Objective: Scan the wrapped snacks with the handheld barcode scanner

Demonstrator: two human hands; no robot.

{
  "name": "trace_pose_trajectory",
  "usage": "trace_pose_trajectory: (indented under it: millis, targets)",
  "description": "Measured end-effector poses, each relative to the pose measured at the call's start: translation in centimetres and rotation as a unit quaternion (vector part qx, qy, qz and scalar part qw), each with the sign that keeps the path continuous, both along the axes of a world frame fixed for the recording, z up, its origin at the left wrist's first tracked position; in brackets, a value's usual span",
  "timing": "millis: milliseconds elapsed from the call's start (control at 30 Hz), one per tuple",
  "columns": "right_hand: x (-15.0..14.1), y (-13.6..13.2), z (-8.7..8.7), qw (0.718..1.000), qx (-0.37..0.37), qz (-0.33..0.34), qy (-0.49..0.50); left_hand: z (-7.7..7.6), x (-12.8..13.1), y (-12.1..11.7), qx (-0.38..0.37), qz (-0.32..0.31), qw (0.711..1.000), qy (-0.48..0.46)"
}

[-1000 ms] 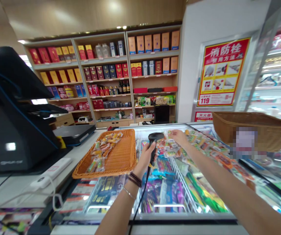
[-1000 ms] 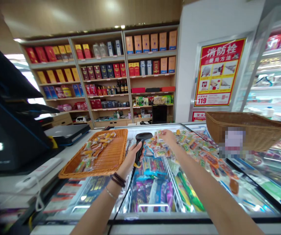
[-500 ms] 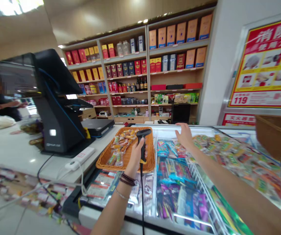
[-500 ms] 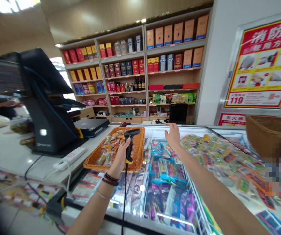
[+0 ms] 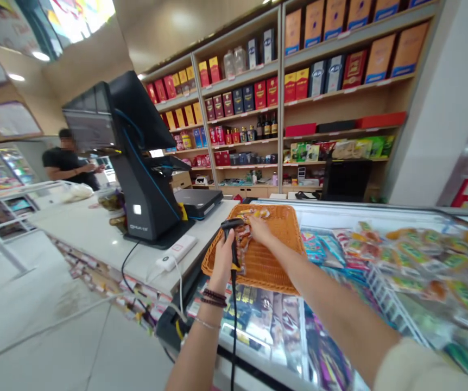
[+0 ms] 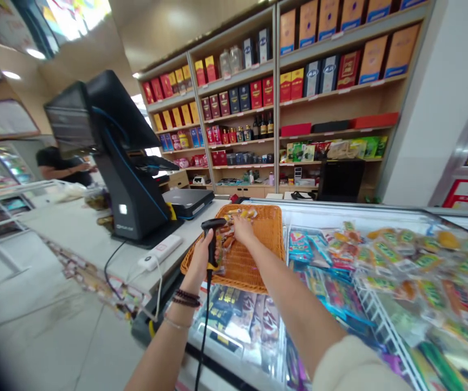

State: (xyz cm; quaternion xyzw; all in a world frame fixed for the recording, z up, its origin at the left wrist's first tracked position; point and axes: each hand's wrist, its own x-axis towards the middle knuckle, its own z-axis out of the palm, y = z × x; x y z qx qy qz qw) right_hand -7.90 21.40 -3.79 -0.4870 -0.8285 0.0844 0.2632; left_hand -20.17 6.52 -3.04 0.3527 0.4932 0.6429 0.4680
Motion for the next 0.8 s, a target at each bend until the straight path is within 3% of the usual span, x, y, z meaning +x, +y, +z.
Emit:
trace_pose_trajectory:
  millis: [167, 333, 400, 467, 533, 567, 633, 800]
  targets:
    - [0.6, 1.2, -0.8, 0.996, -0.058, -0.054, -0.028, -0.3, 0.0, 0.3, 0.005, -0.017, 1.0, -0.002]
    - [3.5, 0.8, -1.6, 0.972, -0.174, 0.023, 0.154, 0.0, -0.4, -0.1, 0.009, -0.041, 0.999, 0.014]
    - [4.8, 0.0, -1.7, 0.943, -0.217, 0.075, 0.24, 0.2, -0.3, -0.4, 0.018, -0.063, 0.997, 0.026]
    - [6.4, -1.1, -1.6, 0.891, -0.254, 0.104, 0.361, 0.5, 0.2, -0.8, 0.038, -0.085, 0.995, 0.035]
    - [8.3, -2.0, -1.2, 0.834, -0.278, 0.105, 0.465, 0.9, 1.2, -1.2, 0.064, -0.098, 0.992, 0.036]
    - [9.3, -2.4, -0.9, 0.82, -0.279, 0.097, 0.49, 1.1, 2.0, -1.5, 0.076, -0.105, 0.991, 0.033]
    - [11.3, -3.1, -0.2, 0.813, -0.27, 0.088, 0.508, 1.7, 3.6, -2.1, 0.092, -0.128, 0.987, 0.026]
    - [15.7, -5.0, 1.1, 0.827, -0.231, 0.074, 0.507, 2.9, 7.9, -3.5, 0.099, -0.205, 0.974, 0.013]
